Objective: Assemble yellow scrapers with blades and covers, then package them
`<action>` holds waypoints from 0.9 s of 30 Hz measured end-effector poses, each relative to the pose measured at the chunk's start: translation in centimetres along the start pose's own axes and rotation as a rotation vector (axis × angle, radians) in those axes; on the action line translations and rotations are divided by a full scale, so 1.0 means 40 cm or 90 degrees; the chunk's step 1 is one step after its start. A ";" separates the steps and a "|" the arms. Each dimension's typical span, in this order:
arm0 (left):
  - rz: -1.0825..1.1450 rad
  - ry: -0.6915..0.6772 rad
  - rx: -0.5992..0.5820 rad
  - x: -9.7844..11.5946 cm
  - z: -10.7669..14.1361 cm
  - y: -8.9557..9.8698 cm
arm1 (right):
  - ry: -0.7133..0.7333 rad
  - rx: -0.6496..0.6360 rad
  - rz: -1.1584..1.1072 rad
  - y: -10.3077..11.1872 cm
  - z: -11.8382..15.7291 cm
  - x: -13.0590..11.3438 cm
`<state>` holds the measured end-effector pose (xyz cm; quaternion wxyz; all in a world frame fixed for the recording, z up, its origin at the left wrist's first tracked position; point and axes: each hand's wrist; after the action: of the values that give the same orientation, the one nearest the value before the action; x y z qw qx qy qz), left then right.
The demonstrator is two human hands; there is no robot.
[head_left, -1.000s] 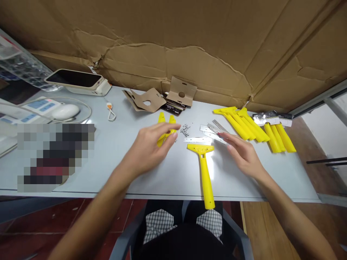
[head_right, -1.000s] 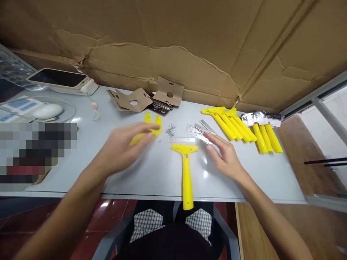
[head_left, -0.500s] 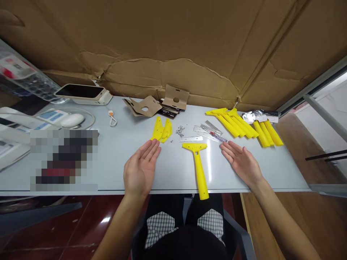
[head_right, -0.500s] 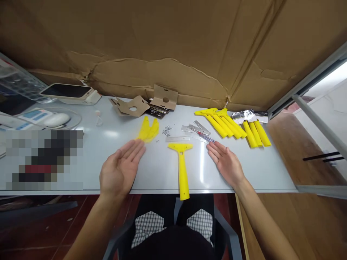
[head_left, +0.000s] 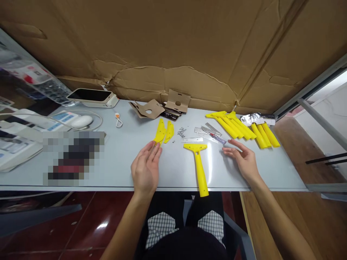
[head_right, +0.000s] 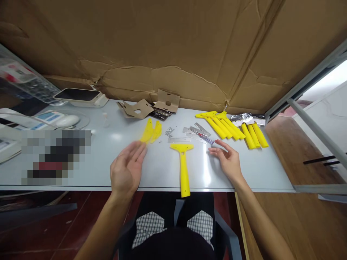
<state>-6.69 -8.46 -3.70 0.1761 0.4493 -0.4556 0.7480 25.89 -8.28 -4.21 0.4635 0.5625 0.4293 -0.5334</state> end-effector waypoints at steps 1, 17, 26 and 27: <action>-0.003 0.000 -0.005 0.000 0.000 0.000 | 0.058 0.033 0.106 0.001 -0.013 0.002; -0.036 -0.023 -0.058 0.003 0.009 0.006 | 0.314 0.056 0.617 0.063 -0.047 0.032; -0.046 -0.031 -0.064 0.001 0.013 0.006 | 0.293 0.081 0.674 0.103 0.006 0.058; -0.050 -0.034 -0.066 0.000 0.013 0.007 | 0.289 0.077 0.682 0.101 0.004 0.057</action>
<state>-6.61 -9.03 -3.76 0.2159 0.4767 -0.4805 0.7038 29.95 -9.28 -6.23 0.5321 0.8267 0.1424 -0.1148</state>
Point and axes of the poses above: each hand's wrist, its own z-axis away from the middle knuckle, its own y-axis out of the back of the hand, x = y × z, and after that the axes turned 1 degree about -y, right-handed
